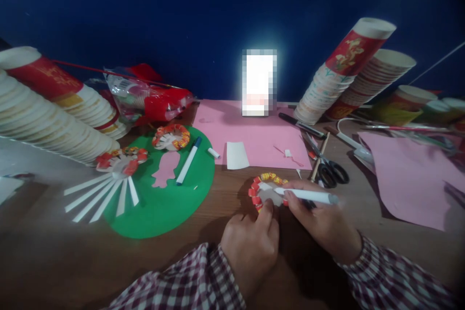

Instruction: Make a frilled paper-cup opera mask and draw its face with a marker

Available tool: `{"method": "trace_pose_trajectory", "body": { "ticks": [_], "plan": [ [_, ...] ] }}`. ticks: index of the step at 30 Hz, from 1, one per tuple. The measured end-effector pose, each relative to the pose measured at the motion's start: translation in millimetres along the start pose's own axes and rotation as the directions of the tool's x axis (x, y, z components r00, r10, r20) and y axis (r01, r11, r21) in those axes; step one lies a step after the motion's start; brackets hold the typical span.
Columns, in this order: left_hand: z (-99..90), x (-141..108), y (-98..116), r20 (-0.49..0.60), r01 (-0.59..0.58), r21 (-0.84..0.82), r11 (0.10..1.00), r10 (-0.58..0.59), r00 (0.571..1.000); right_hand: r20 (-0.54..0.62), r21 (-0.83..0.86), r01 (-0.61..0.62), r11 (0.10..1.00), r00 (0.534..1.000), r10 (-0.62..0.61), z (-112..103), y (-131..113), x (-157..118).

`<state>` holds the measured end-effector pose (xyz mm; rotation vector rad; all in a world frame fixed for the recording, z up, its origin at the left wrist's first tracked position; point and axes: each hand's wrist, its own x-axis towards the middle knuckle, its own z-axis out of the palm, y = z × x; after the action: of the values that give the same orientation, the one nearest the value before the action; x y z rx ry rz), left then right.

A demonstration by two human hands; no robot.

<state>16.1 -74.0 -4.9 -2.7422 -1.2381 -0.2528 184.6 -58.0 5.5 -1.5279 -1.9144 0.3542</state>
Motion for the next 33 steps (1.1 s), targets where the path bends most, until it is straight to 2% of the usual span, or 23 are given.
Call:
{"method": "trace_pose_trajectory", "body": {
  "ticks": [9,18,24,33],
  "plan": [
    [-1.8,1.3,-0.6,0.015,-0.022,0.013,1.000,0.022,1.000,0.038,-0.004,-0.009,1.000,0.999,0.009,-1.8,-1.5,0.6],
    [-1.7,1.6,-1.5,-0.002,-0.021,0.011,1.000,0.021,1.000,-0.057,0.031,-0.039,0.999,0.998,0.041,-4.2,-2.0,2.3],
    [-2.8,0.9,-1.6,0.005,-0.003,0.014,1.000,0.002,1.000,-0.015,0.027,-0.038,0.999,0.999,0.039,-0.7,0.0,1.6],
    [-1.2,0.7,-1.0,-0.007,-0.017,0.015,1.000,0.017,1.000,-0.016,-0.001,-0.030,1.000,0.999,0.030,0.1,1.8,1.0]
  ]
}}
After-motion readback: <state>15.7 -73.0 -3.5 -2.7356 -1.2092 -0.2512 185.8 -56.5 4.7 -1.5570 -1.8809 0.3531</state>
